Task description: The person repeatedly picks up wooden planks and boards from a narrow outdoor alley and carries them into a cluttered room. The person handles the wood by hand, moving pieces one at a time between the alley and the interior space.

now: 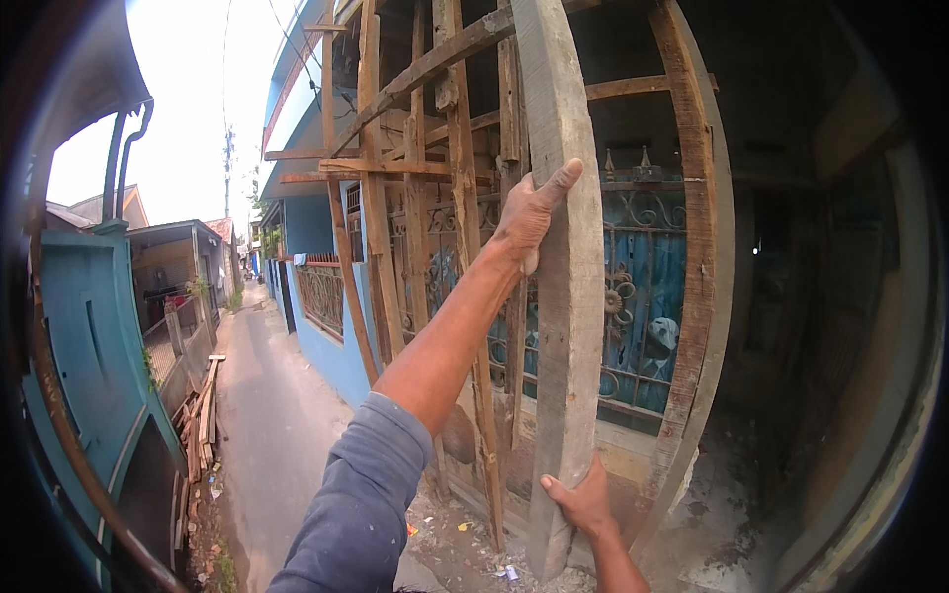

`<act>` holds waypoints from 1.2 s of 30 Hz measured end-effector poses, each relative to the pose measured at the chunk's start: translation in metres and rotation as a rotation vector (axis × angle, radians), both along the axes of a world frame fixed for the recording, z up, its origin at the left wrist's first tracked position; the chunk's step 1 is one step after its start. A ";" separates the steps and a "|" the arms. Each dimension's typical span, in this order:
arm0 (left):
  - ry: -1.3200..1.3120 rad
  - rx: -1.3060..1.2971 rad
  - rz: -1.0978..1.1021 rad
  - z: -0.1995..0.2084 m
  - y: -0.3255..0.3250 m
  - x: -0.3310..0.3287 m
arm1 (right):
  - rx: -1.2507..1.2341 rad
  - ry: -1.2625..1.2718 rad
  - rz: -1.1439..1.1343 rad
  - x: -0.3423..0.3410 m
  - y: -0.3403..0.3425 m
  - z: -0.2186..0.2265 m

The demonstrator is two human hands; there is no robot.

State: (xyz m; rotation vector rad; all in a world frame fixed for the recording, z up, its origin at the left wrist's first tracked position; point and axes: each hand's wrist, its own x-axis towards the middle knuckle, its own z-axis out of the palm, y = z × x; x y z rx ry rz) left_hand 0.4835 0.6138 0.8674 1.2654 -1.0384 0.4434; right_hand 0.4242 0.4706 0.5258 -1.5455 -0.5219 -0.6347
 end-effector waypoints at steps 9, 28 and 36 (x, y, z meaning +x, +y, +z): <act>0.025 -0.103 0.084 -0.078 0.006 0.000 | 0.017 0.122 0.129 0.017 0.017 -0.081; 0.067 -0.111 0.379 -0.317 0.058 -0.002 | -0.186 -0.431 0.551 0.039 0.071 0.402; 0.341 0.354 0.378 -0.485 0.088 -0.003 | -0.069 -0.342 0.076 0.090 0.084 0.224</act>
